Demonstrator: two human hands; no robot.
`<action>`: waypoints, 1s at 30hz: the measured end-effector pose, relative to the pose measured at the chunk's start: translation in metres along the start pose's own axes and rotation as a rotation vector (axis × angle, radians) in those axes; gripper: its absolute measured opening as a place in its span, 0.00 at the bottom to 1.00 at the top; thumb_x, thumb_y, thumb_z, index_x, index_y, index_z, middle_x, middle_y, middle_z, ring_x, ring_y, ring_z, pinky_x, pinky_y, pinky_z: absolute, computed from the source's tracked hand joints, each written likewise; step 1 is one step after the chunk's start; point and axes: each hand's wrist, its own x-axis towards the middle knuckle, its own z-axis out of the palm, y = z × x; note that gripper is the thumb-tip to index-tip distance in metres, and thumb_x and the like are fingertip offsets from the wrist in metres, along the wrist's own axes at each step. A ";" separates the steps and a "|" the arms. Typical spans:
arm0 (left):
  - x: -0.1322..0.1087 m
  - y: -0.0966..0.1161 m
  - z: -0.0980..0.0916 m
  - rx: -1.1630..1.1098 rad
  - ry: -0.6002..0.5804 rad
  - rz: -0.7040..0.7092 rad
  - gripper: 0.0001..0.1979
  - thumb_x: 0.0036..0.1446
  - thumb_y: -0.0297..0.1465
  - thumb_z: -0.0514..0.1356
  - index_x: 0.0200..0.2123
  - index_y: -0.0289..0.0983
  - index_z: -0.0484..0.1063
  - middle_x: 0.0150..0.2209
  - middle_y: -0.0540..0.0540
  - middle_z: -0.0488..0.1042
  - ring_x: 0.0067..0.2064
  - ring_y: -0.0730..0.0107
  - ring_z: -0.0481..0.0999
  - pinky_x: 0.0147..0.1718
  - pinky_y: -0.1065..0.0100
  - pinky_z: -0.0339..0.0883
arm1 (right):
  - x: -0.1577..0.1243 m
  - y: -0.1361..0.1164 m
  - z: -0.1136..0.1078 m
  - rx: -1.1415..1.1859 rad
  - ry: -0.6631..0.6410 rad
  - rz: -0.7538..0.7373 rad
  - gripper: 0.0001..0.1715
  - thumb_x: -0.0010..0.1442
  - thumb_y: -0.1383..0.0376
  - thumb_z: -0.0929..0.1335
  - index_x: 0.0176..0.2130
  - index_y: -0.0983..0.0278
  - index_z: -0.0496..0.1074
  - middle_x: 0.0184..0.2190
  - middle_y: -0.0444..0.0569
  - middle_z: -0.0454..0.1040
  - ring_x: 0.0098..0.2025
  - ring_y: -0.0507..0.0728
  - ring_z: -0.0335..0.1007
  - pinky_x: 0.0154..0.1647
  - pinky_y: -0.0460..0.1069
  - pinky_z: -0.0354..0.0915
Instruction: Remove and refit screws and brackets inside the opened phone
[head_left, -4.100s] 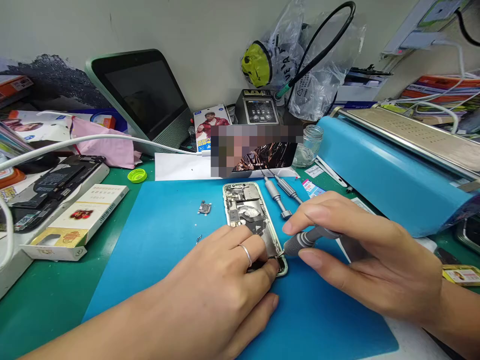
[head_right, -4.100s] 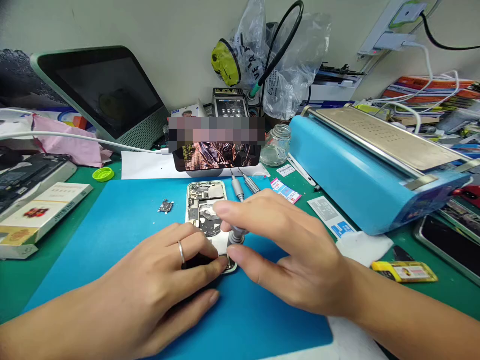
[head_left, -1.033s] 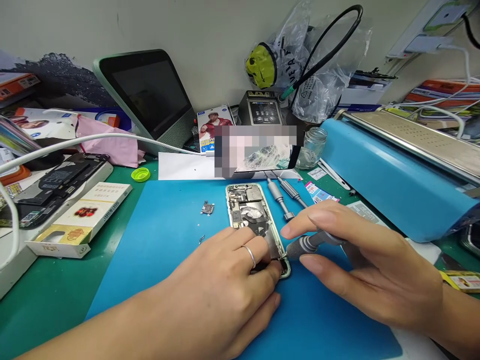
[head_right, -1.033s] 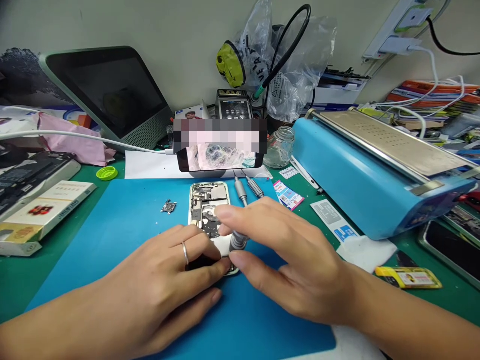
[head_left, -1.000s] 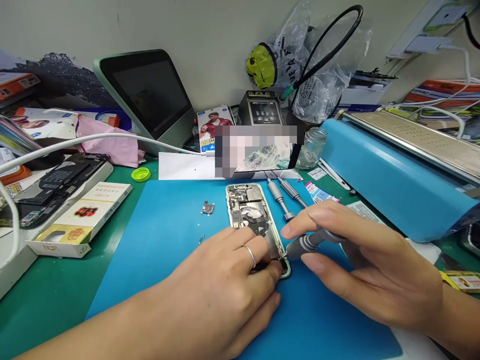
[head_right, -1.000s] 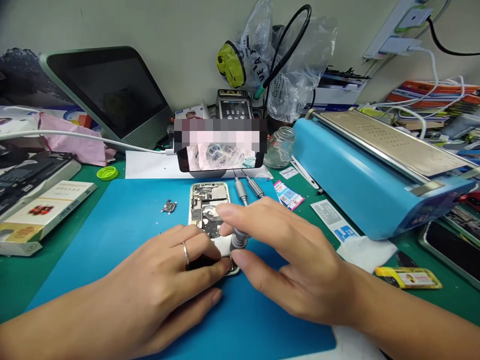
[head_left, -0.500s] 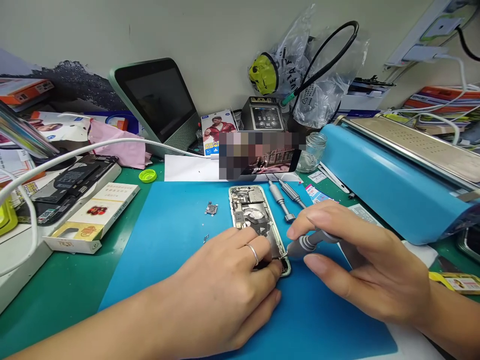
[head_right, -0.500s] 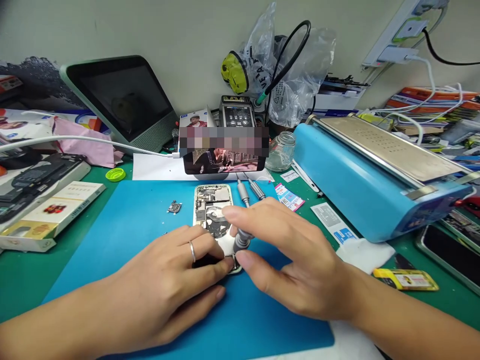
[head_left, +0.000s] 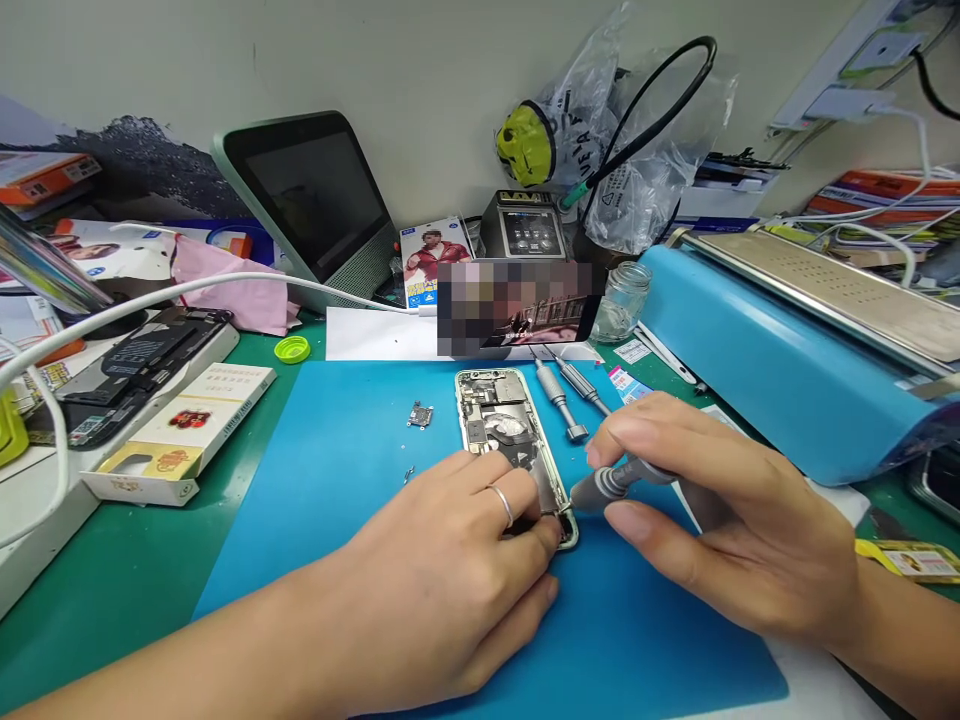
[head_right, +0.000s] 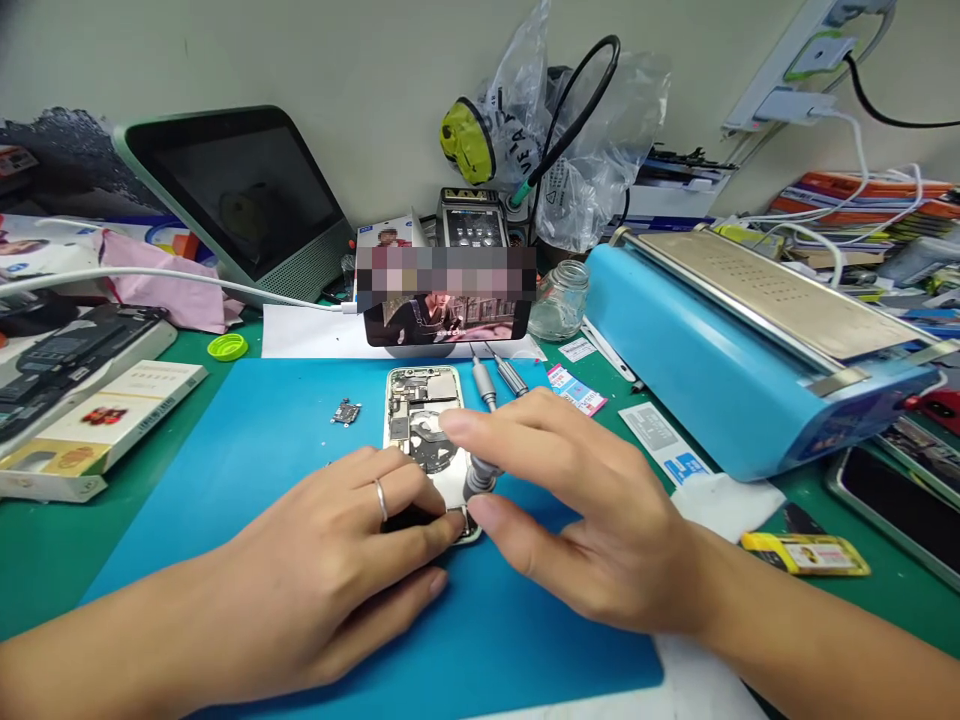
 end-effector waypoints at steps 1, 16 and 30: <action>0.000 0.000 0.000 -0.001 -0.002 -0.003 0.11 0.72 0.32 0.57 0.47 0.33 0.78 0.42 0.43 0.73 0.40 0.62 0.69 0.39 0.57 0.64 | 0.000 0.000 0.000 -0.009 0.007 -0.004 0.43 0.58 0.80 0.71 0.69 0.57 0.68 0.44 0.48 0.78 0.45 0.56 0.76 0.49 0.51 0.76; -0.001 0.001 -0.001 0.002 0.000 -0.005 0.11 0.73 0.32 0.57 0.47 0.33 0.77 0.43 0.44 0.73 0.42 0.63 0.69 0.40 0.56 0.62 | -0.004 0.001 0.001 -0.005 0.033 0.018 0.44 0.58 0.79 0.72 0.69 0.55 0.68 0.45 0.47 0.80 0.45 0.57 0.76 0.49 0.52 0.76; 0.000 0.001 -0.001 0.016 0.022 0.003 0.11 0.73 0.32 0.57 0.45 0.33 0.77 0.44 0.43 0.75 0.44 0.62 0.72 0.43 0.56 0.65 | -0.002 -0.001 -0.001 -0.039 0.038 0.021 0.42 0.59 0.79 0.72 0.68 0.56 0.69 0.45 0.47 0.81 0.44 0.56 0.78 0.47 0.51 0.77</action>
